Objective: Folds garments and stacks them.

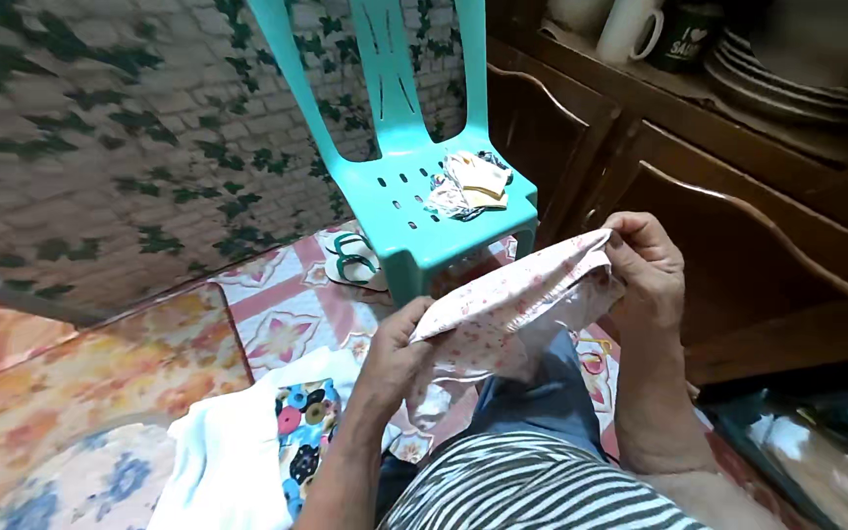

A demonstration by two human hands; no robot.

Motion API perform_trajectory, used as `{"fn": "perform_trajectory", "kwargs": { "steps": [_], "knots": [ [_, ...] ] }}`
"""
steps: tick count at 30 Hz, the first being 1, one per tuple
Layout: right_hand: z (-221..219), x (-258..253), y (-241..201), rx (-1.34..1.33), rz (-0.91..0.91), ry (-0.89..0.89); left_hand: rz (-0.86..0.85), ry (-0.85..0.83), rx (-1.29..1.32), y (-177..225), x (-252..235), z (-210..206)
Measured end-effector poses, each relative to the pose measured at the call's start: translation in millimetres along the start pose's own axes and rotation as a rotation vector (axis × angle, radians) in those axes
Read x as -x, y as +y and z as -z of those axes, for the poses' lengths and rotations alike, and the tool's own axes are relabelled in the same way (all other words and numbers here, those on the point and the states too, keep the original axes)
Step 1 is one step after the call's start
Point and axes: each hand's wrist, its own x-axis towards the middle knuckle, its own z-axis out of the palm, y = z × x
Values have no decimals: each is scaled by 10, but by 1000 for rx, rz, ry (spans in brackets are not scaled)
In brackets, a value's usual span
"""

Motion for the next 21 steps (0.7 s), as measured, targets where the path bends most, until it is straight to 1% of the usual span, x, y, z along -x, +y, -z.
{"fn": "perform_trajectory", "kwargs": {
  "steps": [1,2,3,4,5,6,7,8,9,11,13,14,15,16,17,19,21],
  "knots": [
    [15,38,-12,-39,-41,25,-27,62,-124,-12,-8,11],
    [-3,75,-27,-118,-101,49,-87,126,-308,-35,-10,-6],
    [-43,101,-33,-194,-147,63,-200,182,-469,-75,-9,-57],
    [-97,111,-28,-242,-173,59,-346,238,-572,-119,-5,-134],
    [-163,108,-18,-267,-191,38,-485,282,-609,-123,16,-239],
    [-229,107,-12,-292,-210,-6,-596,285,-581,-103,56,-372],
    [-291,114,-15,-324,-224,-66,-662,217,-510,-75,98,-511],
    [-357,124,-35,-350,-222,-125,-687,115,-429,-57,123,-640],
    [-415,134,-70,-380,-197,-178,-654,8,-364,-73,136,-736],
    [-452,157,-163,-431,-86,-256,-435,-186,-274,-126,141,-788],
    [-375,169,-242,-423,35,-241,-238,-304,-280,-137,83,-747],
    [-300,176,-268,-403,75,-213,-174,-358,-320,-120,56,-714],
    [-220,186,-286,-395,99,-191,-151,-391,-359,-107,34,-693],
    [-153,203,-304,-392,117,-175,-168,-400,-397,-112,14,-691],
    [-103,228,-325,-401,129,-165,-216,-374,-425,-136,-3,-708],
    [-56,289,-391,-439,133,-159,-355,-260,-443,-197,-26,-762],
    [-38,343,-476,-437,106,-179,-505,-138,-404,-235,-38,-841]
  ]
}}
